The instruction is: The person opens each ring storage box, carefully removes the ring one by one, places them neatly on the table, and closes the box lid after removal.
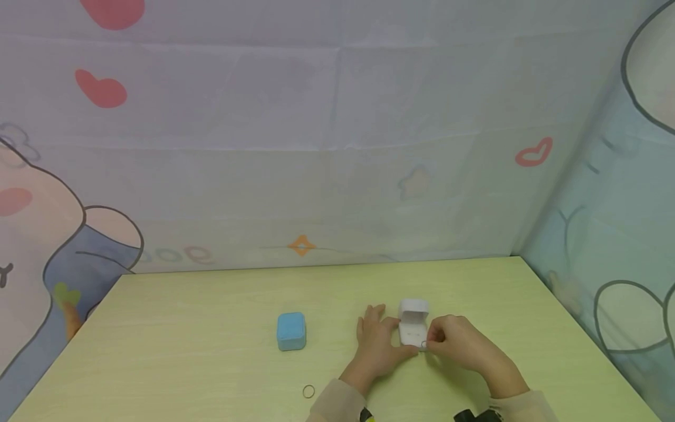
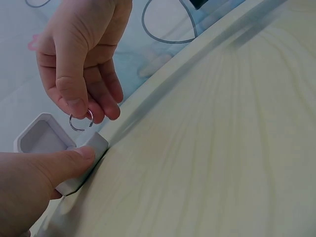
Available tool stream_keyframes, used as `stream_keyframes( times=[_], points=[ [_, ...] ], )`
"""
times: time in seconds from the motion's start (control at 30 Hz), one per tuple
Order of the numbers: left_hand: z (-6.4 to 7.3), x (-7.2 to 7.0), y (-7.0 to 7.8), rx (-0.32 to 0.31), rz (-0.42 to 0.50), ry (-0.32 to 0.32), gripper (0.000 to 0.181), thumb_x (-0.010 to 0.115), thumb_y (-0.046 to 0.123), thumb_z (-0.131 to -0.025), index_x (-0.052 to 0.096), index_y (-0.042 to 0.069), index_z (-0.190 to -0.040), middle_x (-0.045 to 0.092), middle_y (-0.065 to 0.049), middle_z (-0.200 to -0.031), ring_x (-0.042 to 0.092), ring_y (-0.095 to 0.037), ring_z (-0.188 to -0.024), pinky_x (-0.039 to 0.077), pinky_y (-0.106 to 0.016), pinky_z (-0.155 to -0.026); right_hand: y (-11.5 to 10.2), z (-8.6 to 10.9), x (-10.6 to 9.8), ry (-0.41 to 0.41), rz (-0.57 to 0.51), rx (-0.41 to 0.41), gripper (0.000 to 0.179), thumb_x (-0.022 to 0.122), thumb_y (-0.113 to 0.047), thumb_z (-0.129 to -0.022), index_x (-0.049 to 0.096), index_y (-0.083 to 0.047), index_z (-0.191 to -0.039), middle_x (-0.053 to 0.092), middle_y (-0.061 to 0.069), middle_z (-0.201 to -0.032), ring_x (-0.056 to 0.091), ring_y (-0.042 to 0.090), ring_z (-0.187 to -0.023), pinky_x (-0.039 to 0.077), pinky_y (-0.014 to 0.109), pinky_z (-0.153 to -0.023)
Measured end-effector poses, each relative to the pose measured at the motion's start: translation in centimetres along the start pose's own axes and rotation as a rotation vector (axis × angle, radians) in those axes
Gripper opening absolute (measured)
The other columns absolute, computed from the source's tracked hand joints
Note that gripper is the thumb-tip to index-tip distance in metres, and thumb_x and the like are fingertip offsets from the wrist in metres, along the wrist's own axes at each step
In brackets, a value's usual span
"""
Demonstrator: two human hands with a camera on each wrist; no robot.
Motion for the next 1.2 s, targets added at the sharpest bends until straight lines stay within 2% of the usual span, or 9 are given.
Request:
stream_keyframes(
  times=[0.93, 1.2],
  points=[
    [0.01, -0.08, 0.10, -0.007, 0.027, 0.009, 0.055, 0.080, 0.039, -0.071, 0.064, 0.005, -0.112, 0.032, -0.019, -0.149, 0.015, -0.042, -0.143, 0.005, -0.062, -0.114, 0.42, 0.26, -0.34, -0.021, -0.010, 0.033, 0.010, 0.066, -0.006, -0.081, 0.060, -0.008, -0.073, 0.058, -0.003, -0.068, 0.049, 0.010, -0.060, 0.043, 0.021, -0.051],
    [0.10, -0.12, 0.16, -0.004, 0.017, 0.006, 0.055, 0.079, 0.040, -0.071, 0.064, 0.006, -0.112, 0.032, -0.019, -0.149, 0.015, -0.042, -0.143, 0.006, -0.063, -0.113, 0.52, 0.35, -0.31, -0.036, -0.011, 0.070, 0.011, 0.066, -0.006, -0.080, 0.059, -0.008, -0.072, 0.056, -0.003, -0.066, 0.049, 0.012, -0.059, 0.042, 0.022, -0.050]
  ],
)
Point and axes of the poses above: each hand's wrist, its own z-axis away from the middle knuckle, its own x-axis out of the palm, y = z × x, the point moved 1 cm from there along -z, towards the middle knuckle
